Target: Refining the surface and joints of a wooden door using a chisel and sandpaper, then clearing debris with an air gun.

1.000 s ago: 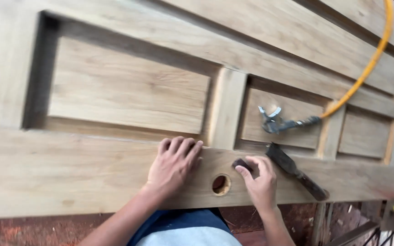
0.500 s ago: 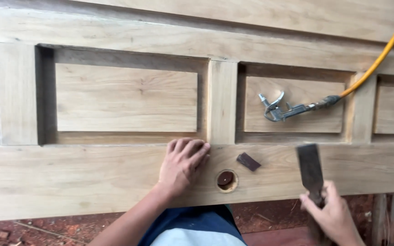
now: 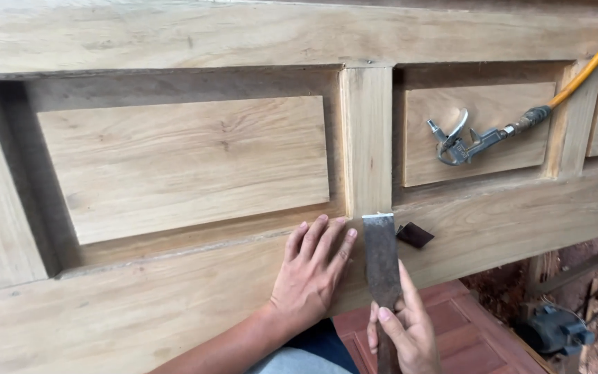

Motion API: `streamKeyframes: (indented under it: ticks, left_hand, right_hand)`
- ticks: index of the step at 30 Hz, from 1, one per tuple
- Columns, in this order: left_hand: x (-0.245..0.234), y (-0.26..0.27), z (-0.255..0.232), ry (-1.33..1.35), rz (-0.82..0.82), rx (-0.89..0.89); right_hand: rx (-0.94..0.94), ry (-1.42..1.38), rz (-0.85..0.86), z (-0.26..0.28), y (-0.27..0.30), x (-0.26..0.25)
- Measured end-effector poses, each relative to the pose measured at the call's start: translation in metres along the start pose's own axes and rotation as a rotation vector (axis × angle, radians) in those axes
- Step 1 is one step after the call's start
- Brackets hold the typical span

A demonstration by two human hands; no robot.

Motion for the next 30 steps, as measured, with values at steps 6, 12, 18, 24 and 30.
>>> streamKeyframes:
  ticks: [6,12,18,24,30]
  left_hand:
    - [-0.004,0.000,0.003,0.086,0.040,0.008]
    - [-0.005,0.001,0.005,0.152,0.041,0.016]
    - [-0.012,-0.002,0.006,0.195,-0.005,0.009]
    - [-0.013,-0.002,0.007,0.200,-0.045,-0.005]
    - [-0.016,-0.005,0.009,0.226,-0.041,-0.016]
  right_hand:
    - [0.099,-0.017,-0.090,0.000,0.004,0.017]
    - [0.170,-0.049,-0.098,-0.006,0.010,0.020]
    - [0.149,-0.084,-0.106,-0.009,0.014,0.025]
    - [0.229,-0.139,-0.142,-0.006,0.016,0.034]
    - [0.301,-0.223,-0.074,-0.004,0.018,0.031]
Point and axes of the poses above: each hand's wrist, its own y-axis away from the middle knuckle, its own x-axis out of the palm, z = x × y, the point moved 7 cm from there along -y, towards the middle knuckle, and after that the axes turned 1 degree about z, right-handed, at the moved point
